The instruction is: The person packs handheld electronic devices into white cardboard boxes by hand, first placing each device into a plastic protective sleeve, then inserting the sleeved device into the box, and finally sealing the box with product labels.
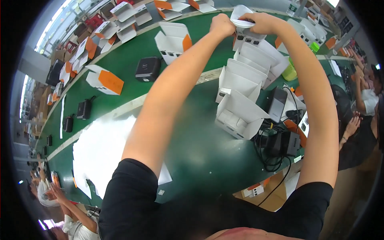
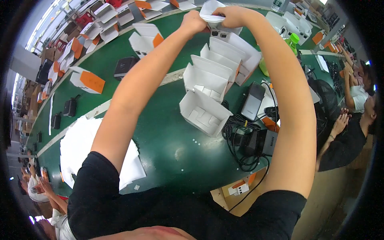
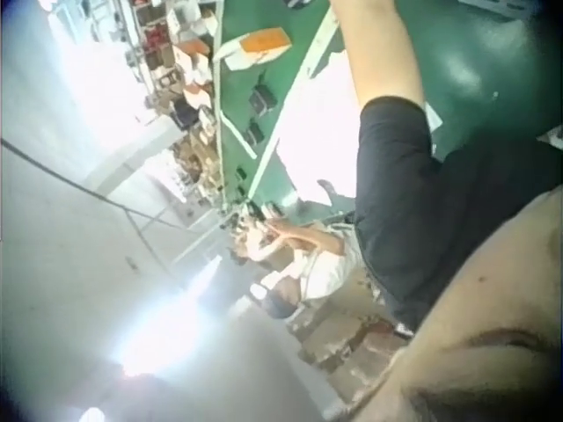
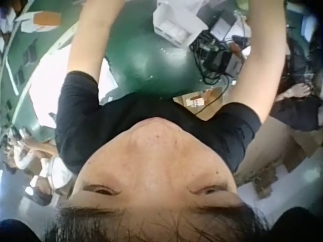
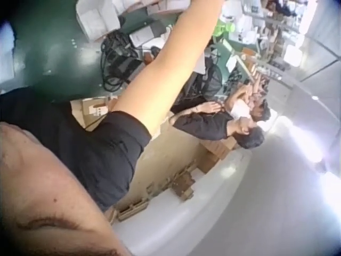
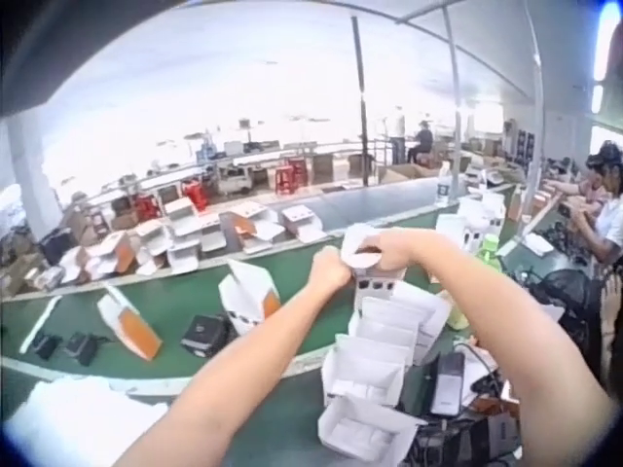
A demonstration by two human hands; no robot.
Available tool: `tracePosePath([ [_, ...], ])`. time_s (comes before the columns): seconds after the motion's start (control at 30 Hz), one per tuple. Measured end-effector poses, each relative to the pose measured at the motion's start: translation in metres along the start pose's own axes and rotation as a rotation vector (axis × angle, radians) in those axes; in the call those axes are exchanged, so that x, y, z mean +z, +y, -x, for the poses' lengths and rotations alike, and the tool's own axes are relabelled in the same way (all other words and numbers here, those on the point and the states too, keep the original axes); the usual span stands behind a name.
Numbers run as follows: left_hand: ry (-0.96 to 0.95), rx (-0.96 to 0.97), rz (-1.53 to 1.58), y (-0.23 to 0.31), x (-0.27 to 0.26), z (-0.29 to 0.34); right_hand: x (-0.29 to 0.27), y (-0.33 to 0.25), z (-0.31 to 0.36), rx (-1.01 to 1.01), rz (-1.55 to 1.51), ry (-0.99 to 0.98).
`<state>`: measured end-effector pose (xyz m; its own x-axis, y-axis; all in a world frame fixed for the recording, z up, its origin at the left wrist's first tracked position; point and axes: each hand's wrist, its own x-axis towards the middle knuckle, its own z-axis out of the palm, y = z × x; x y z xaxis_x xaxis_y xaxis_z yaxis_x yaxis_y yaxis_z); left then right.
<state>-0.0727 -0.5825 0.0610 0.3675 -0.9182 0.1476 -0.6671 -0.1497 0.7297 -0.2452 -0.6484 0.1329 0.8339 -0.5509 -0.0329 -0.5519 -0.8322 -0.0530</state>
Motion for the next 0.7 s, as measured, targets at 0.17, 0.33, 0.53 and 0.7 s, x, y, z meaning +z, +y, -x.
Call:
tracePosePath([
  [0.17, -0.011, 0.007, -0.016, -0.005, -0.016, 0.021, -0.003, -0.018, 0.027, -0.039, -0.088, 0.002],
  [0.33, 0.188, -0.031, 0.012, -0.020, -0.011, 0.043, -0.012, -0.085, 0.019, 0.258, 0.455, -0.024],
  [0.53, -0.070, 0.011, 0.072, 0.021, -0.019, 0.052, -0.016, -0.020, 0.022, -0.131, 0.320, 0.284],
  [0.7, 0.029, 0.056, 0.019, -0.025, -0.012, 0.071, 0.005, -0.060, 0.014, 0.149, 0.170, -0.266],
])
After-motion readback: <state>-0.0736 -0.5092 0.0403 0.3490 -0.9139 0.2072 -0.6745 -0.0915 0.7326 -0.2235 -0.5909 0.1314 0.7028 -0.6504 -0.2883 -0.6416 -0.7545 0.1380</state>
